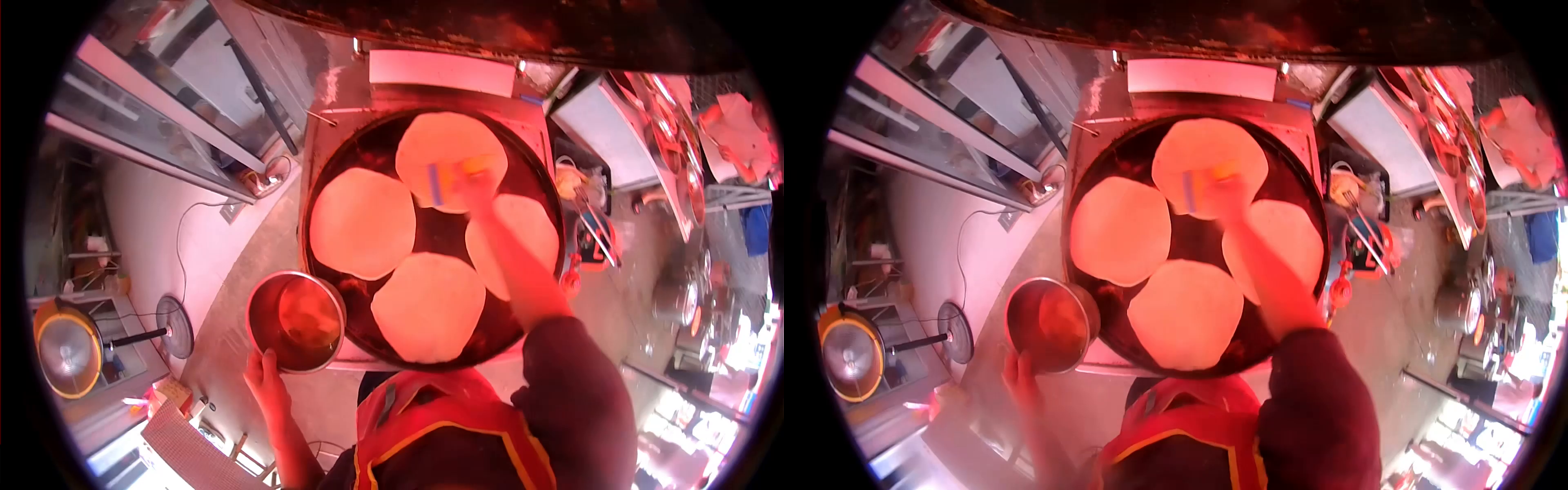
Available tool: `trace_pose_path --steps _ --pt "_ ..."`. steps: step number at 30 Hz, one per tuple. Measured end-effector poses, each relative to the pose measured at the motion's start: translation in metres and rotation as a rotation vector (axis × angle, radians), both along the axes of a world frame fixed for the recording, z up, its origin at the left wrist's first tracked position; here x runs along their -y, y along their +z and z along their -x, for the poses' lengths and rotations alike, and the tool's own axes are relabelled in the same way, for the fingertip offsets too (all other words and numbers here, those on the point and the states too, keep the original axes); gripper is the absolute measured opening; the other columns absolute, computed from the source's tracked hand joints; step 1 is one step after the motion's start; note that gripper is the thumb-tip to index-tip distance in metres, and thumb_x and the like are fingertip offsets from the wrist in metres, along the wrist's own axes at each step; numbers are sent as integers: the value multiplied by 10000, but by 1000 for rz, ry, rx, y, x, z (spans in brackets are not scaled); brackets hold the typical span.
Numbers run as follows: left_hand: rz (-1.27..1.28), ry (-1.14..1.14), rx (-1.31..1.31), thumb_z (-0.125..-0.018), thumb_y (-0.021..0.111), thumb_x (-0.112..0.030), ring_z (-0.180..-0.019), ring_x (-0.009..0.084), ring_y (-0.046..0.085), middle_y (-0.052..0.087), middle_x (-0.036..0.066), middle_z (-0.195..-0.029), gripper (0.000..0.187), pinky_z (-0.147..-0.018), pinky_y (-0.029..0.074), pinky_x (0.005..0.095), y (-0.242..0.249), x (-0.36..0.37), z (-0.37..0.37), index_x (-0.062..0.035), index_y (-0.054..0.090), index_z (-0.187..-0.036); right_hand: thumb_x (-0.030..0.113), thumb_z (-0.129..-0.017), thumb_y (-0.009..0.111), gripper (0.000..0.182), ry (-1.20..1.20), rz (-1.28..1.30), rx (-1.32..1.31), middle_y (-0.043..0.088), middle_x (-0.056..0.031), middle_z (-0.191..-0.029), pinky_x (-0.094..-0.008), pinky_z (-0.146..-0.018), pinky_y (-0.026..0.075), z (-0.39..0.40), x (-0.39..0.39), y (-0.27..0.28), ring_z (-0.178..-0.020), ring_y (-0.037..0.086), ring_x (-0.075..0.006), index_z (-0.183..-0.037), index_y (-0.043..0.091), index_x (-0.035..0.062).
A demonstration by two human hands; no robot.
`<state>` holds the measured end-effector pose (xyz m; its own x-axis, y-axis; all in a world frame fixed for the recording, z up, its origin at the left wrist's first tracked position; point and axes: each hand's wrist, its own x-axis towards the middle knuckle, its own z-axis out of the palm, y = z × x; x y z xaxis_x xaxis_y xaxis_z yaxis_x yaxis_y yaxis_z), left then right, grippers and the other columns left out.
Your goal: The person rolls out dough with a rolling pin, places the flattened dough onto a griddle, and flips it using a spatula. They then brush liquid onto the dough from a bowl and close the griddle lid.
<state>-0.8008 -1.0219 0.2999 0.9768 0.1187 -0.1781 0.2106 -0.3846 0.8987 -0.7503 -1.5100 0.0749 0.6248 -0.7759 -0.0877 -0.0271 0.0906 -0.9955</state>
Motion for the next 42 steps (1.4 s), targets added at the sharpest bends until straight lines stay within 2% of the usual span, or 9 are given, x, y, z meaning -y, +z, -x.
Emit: trace_pose_path --steps 9,16,19,23,28,33,35,36,42 --pt "175 -114 -118 -922 526 -113 -643 50 473 558 -17 -751 139 -571 397 220 -26 -42 -35 -19 613 -868 106 -893 633 151 89 -78 -13 682 -86 -868 -279 -588 560 167 -27 128 -644 659 -149 -975 643 -21" --pt "139 -197 -59 -928 524 -123 -635 52 491 559 -16 -727 141 -565 403 212 -10 -41 -36 -30 600 -853 225 -902 611 226 -353 922 -782 635 -130 -653 -354 -502 466 192 73 128 -562 630 -211 -812 658 22" --pt "155 -206 -84 -928 524 -125 -628 50 484 555 -16 -727 142 -558 396 213 -10 -36 -34 -32 596 -847 143 -927 521 158 0 -92 210 628 -97 -800 -339 -632 507 166 10 86 -719 622 -181 -939 658 65" --pt "112 -218 -82 -929 524 -129 -620 52 483 552 -12 -729 145 -559 402 214 -4 -18 -29 -31 595 -848 214 -920 572 198 274 1015 -404 645 -35 -820 -329 -626 504 185 -116 132 -742 619 -157 -874 637 33" --pt "91 -266 -79 -929 523 -135 -621 53 483 543 -15 -733 152 -560 404 215 -2 -16 -23 -32 585 -837 209 -906 624 249 -147 417 -689 607 -46 -648 -342 -531 463 253 -35 135 -609 579 -113 -778 594 -2" --pt "148 -198 -72 -925 528 -128 -618 42 452 524 -30 -717 159 -548 371 208 5 -4 -12 -44 558 -794 188 -913 594 139 -133 839 -295 640 -175 -878 -432 -656 484 257 32 111 -808 630 -364 -941 612 53" --pt "175 -211 -75 -924 530 -125 -617 40 445 524 -32 -714 157 -549 365 205 0 -9 -15 -45 560 -791 208 -933 558 209 27 242 -613 645 -128 -900 -405 -739 494 243 -45 146 -859 641 -277 -1079 608 67" --pt "169 -242 -83 -924 531 -124 -618 39 443 525 -32 -714 155 -551 364 203 -5 -17 -18 -45 564 -795 220 -952 534 240 144 780 -511 630 -104 -925 -365 -763 489 245 -71 114 -872 617 -223 -1124 588 62" --pt "131 -276 -85 -928 527 -119 -634 53 489 553 -17 -730 147 -568 423 219 -5 -36 -17 -21 593 -841 257 -957 508 290 444 795 -347 613 -105 -944 -373 -817 470 174 -275 68 -893 601 -263 -1176 528 67"
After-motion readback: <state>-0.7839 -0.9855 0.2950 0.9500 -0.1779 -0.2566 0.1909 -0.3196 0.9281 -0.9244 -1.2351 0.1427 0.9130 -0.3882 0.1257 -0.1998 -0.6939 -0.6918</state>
